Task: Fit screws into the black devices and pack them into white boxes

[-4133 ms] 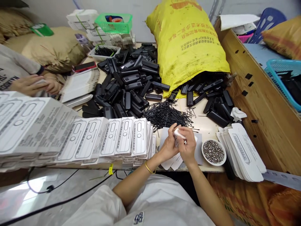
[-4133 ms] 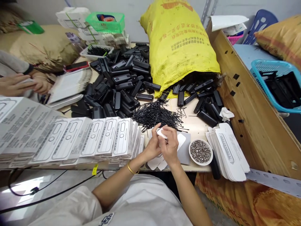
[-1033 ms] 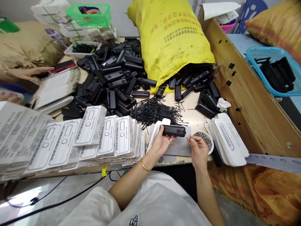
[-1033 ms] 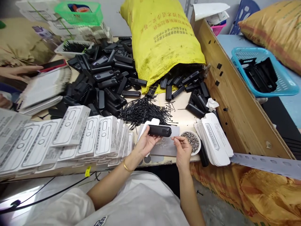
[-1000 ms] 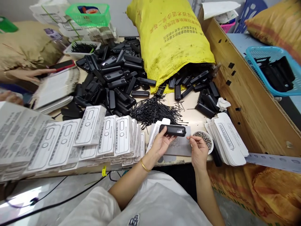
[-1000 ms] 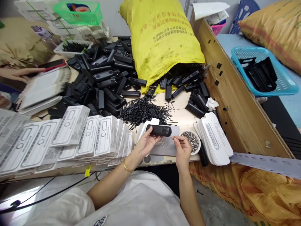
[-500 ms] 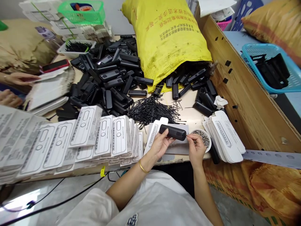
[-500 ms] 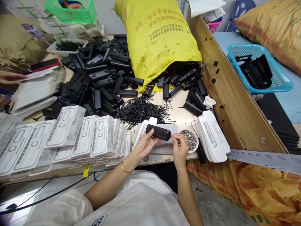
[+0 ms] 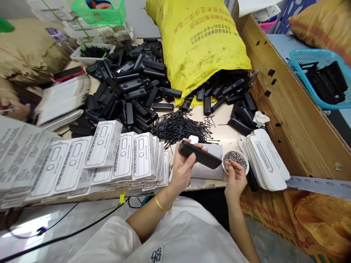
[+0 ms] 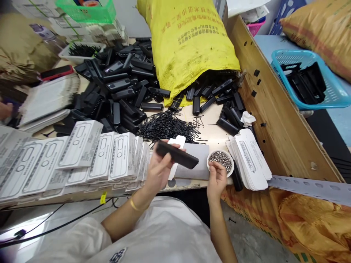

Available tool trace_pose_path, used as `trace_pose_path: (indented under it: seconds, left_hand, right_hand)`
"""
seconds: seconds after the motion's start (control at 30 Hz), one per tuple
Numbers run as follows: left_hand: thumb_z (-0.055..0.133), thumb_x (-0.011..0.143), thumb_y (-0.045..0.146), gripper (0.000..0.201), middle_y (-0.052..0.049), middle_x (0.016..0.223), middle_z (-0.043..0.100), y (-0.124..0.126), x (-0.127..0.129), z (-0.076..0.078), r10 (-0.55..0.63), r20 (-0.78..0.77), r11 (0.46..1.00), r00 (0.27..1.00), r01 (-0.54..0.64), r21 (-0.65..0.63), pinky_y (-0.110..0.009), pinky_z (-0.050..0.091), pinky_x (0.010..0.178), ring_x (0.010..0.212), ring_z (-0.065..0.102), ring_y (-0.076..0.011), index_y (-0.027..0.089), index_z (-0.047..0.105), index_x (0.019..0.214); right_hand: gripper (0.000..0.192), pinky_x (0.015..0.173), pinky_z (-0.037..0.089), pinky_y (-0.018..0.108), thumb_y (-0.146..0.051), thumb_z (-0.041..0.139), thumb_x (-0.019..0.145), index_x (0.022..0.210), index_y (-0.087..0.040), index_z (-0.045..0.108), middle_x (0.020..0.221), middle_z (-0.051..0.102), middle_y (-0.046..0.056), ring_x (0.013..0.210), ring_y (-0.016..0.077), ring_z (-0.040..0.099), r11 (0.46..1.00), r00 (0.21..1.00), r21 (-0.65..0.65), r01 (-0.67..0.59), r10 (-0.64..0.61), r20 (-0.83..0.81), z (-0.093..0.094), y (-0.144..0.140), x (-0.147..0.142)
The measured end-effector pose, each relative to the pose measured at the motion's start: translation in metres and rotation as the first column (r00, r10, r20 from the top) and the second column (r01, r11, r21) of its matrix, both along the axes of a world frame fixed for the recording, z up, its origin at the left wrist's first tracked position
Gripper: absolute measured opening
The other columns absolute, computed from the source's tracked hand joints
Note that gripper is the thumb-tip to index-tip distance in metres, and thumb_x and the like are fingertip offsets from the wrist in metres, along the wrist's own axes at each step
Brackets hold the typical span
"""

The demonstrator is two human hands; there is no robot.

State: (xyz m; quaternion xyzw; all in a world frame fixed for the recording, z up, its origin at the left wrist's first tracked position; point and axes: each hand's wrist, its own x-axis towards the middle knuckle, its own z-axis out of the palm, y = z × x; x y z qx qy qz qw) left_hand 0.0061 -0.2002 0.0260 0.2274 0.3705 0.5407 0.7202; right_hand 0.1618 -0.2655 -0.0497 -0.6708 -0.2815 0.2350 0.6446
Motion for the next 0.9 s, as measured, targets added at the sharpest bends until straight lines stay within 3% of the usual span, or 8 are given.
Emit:
trace_pose_path:
  seconds: [0.1,0.23,0.37,0.5,0.6,0.73,0.83,0.9]
  left_hand:
    - [0.082,0.062,0.015,0.04,-0.007,0.095,0.069,-0.006,-0.001,-0.006,-0.093,-0.19,0.986,0.977,0.117,0.119,-0.043,0.045,0.099,0.107,0.063,-0.0299,0.023,0.062,0.096]
    - [0.077,0.064,0.011,0.04,-0.009,0.093,0.068,0.018,0.026,-0.029,-0.145,-0.475,0.972,0.868,0.214,0.093,-0.041,0.043,0.097,0.096,0.063,-0.0292,0.021,0.064,0.1]
    - [0.076,0.067,0.015,0.045,-0.011,0.096,0.065,0.053,0.048,-0.035,-0.116,-0.645,0.967,0.756,0.235,0.102,-0.045,0.04,0.097,0.094,0.061,-0.0317,0.017,0.062,0.11]
    - [0.079,0.062,0.013,0.054,-0.017,0.114,0.06,0.043,0.025,-0.039,-0.107,-0.703,0.959,0.703,0.26,0.113,-0.049,0.033,0.105,0.113,0.054,-0.038,0.014,0.062,0.114]
    - [0.077,0.059,0.004,0.073,-0.019,0.13,0.052,0.016,-0.007,-0.052,-0.064,-0.9,0.929,0.43,0.355,0.103,-0.056,0.029,0.107,0.126,0.043,-0.0416,0.016,0.055,0.128]
    - [0.084,0.054,0.008,0.095,-0.022,0.131,0.049,0.0,-0.03,-0.067,-0.011,-0.999,0.901,0.04,0.433,0.007,-0.06,0.034,0.102,0.124,0.044,-0.0427,0.015,0.043,0.139]
    - [0.086,0.056,0.015,0.098,-0.019,0.124,0.052,0.008,-0.034,-0.064,-0.018,-1.0,0.887,0.018,0.462,-0.008,-0.059,0.035,0.101,0.12,0.047,-0.0404,0.015,0.039,0.142]
    - [0.082,0.063,0.018,0.092,-0.018,0.124,0.051,0.013,-0.034,-0.055,-0.001,-0.991,0.909,0.134,0.413,0.055,-0.058,0.032,0.104,0.123,0.045,-0.0388,0.016,0.038,0.143]
  right_hand:
    - [0.025,0.074,0.052,0.035,-0.041,0.063,0.082,0.092,-0.017,0.062,0.084,0.069,0.006,0.079,0.0188,0.066,0.993,0.992,-0.008,0.117,-0.117,0.04,0.007,-0.001,0.014]
    - [0.025,0.077,0.051,0.036,-0.041,0.063,0.083,0.091,-0.017,0.063,0.085,0.069,0.006,0.081,0.0195,0.066,0.998,0.988,-0.028,0.058,-0.054,0.143,0.021,0.007,0.024]
    - [0.021,0.079,0.049,0.036,-0.038,0.059,0.084,0.089,-0.018,0.064,0.084,0.069,0.005,0.079,0.0196,0.064,0.984,0.952,-0.12,-0.129,0.156,0.261,0.036,0.032,0.028]
    - [0.016,0.077,0.046,0.037,-0.032,0.053,0.086,0.086,-0.021,0.065,0.084,0.069,0.005,0.078,0.0211,0.06,0.895,0.782,-0.263,-0.359,0.443,0.439,0.039,0.07,0.016]
    - [0.011,0.078,0.043,0.038,-0.025,0.055,0.085,0.088,-0.023,0.065,0.087,0.069,0.007,0.084,0.0242,0.058,0.776,0.557,-0.382,-0.501,0.628,0.544,0.028,0.099,-0.009]
    - [0.017,0.08,0.039,0.04,-0.014,0.068,0.074,0.09,-0.02,0.064,0.095,0.067,0.012,0.092,0.0273,0.055,0.667,0.35,-0.594,-0.449,0.744,0.57,0.012,0.131,-0.043]
    - [0.014,0.08,0.037,0.039,-0.01,0.069,0.072,0.074,-0.019,0.059,0.085,0.065,0.009,0.088,0.0256,0.054,0.613,0.331,-0.672,-0.416,0.79,0.517,0.016,0.142,-0.046]
    - [0.016,0.08,0.036,0.038,-0.011,0.065,0.075,0.067,-0.021,0.055,0.078,0.064,0.005,0.084,0.0232,0.054,0.597,0.335,-0.662,-0.453,0.802,0.494,0.028,0.141,-0.033]
